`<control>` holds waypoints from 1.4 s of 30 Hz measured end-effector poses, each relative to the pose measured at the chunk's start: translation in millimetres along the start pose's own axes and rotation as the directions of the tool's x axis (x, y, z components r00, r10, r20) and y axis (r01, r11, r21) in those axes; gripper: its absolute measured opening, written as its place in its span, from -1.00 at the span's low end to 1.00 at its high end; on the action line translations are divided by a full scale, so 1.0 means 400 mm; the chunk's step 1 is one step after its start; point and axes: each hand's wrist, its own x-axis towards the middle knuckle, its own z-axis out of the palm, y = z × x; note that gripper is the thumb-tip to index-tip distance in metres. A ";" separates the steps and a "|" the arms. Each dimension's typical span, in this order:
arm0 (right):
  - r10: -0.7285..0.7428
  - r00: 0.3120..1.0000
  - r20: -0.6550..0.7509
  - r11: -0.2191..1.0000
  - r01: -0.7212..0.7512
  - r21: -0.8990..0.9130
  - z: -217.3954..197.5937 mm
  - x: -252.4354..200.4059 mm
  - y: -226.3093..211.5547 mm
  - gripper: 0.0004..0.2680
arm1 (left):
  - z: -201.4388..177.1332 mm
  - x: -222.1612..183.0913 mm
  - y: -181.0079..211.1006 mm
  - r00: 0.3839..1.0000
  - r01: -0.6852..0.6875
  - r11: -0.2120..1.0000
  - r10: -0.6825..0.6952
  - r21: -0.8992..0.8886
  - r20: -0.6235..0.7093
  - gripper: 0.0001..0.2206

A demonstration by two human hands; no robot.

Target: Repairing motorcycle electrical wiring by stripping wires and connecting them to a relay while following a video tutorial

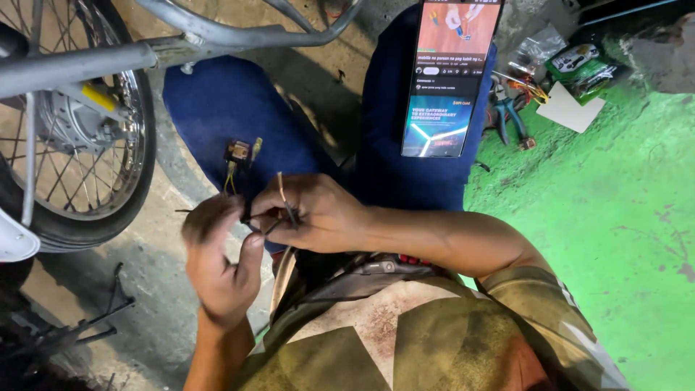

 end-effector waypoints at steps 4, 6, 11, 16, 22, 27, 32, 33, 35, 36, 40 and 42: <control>-0.002 1.000 -0.007 1.000 0.002 -0.025 -0.019 0.015 -0.027 -0.91 | 0.022 0.016 -0.016 1.000 0.005 0.997 -0.004 -0.071 0.011 -0.73; 0.005 1.000 -0.027 1.000 -0.006 -0.013 -0.018 0.009 -0.019 -0.91 | 0.027 0.022 -0.025 1.000 0.008 0.983 -0.005 -0.181 0.016 -0.73; 0.042 0.998 -0.041 0.999 -0.042 -0.007 -0.015 0.008 -0.021 -0.90 | 0.035 0.031 -0.022 0.998 0.066 0.972 -0.063 -0.225 0.018 -0.82; 0.080 0.993 -0.084 0.997 -0.080 0.005 -0.019 0.025 -0.051 -0.90 | 0.036 0.008 -0.037 0.988 0.153 0.941 -0.143 -0.301 0.055 -0.87; 0.176 0.979 -0.100 0.984 -0.171 0.049 -0.023 0.018 -0.024 -0.92 | 0.031 0.017 -0.031 0.960 0.280 0.902 -0.257 -0.330 0.111 -0.87; 0.267 0.963 0.024 0.889 -0.256 0.380 -0.044 0.005 0.000 -0.75 | 0.020 0.063 -0.009 0.902 0.427 0.795 -0.410 -0.432 0.137 -0.84; 0.201 0.958 0.206 0.860 -0.273 0.431 -0.127 0.020 -0.006 -0.60 | -0.005 0.132 0.023 0.898 0.421 0.725 -0.417 -0.545 0.138 -0.80; 0.177 0.959 0.221 0.865 -0.259 0.430 -0.138 0.018 -0.008 -0.59 | -0.008 0.140 0.028 0.907 0.399 0.711 -0.398 -0.579 0.136 -0.80; 0.102 0.970 0.220 0.888 -0.188 0.420 -0.138 0.023 -0.015 -0.60 | -0.019 0.153 0.028 0.932 0.341 0.725 -0.344 -0.599 0.114 -0.81; 0.023 0.980 0.199 0.911 -0.102 0.399 -0.139 0.022 -0.019 -0.60 | -0.022 0.161 0.027 0.957 0.274 0.730 -0.270 -0.626 0.104 -0.81; 0.048 0.980 0.192 0.973 -0.090 0.214 -0.137 0.022 -0.080 -0.72 | -0.045 0.152 0.064 0.923 0.371 0.673 -0.341 -0.640 0.177 -0.90; 0.006 0.984 0.179 0.999 -0.012 0.031 -0.139 0.029 -0.100 -0.74 | -0.048 0.149 0.065 0.928 0.362 0.688 -0.327 -0.629 0.177 -0.88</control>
